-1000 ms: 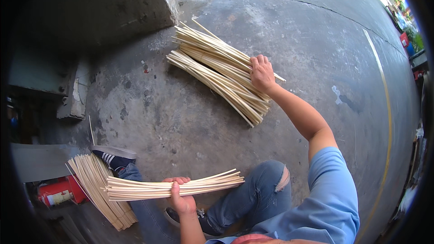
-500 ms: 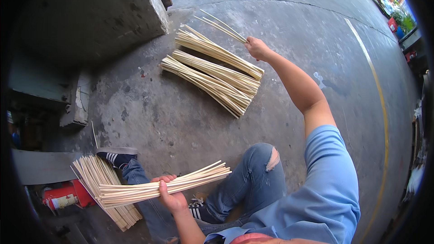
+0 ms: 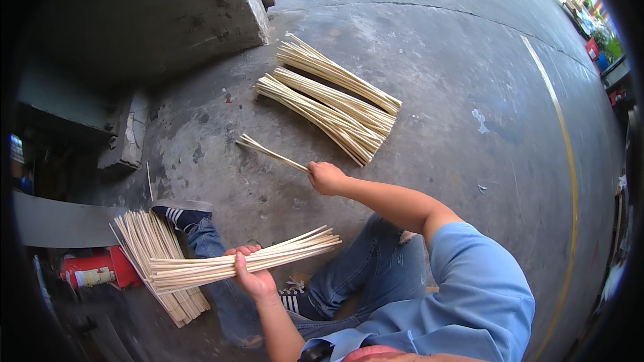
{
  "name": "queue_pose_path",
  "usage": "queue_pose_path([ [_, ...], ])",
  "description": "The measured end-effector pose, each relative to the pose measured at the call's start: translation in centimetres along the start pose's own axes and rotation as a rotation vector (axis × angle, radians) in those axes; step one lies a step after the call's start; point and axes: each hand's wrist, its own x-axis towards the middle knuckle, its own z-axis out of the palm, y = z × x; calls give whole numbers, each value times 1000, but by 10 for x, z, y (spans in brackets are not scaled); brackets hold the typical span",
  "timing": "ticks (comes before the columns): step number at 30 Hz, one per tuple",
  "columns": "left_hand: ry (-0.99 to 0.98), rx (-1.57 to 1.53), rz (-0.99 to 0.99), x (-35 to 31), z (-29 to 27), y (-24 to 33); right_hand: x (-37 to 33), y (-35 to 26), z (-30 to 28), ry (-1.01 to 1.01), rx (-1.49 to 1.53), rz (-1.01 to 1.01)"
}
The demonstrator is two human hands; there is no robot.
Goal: The person sits on the floor and gathers thin wooden sticks into bundles. They align the sticks by hand, secure them with rubber bands, and place the finished bundles on the floor.
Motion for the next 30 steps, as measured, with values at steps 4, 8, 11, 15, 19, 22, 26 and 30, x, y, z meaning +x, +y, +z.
queue_pose_path([
  [4,39,-21,-13,8,-9,0,-1,-6,-25,70,108,-91],
  [8,120,-32,39,2,-27,19,-27,-72,3,237,491,-476],
  [11,10,258,116,-2,-14,24,-66,-89,31,80,783,-413],
  [15,-67,674,310,-25,-8,24,-97,-98,88,2,697,-716],
  [19,-81,542,465,-54,-4,4,-102,-59,115,-111,703,-664],
  [22,-8,567,553,-60,3,4,-111,-57,115,-11,642,-720],
  [26,-150,453,310,-58,-7,18,-109,-62,117,-50,574,-752],
  [30,-184,410,370,-57,-6,25,-102,-55,108,-55,349,-808],
])
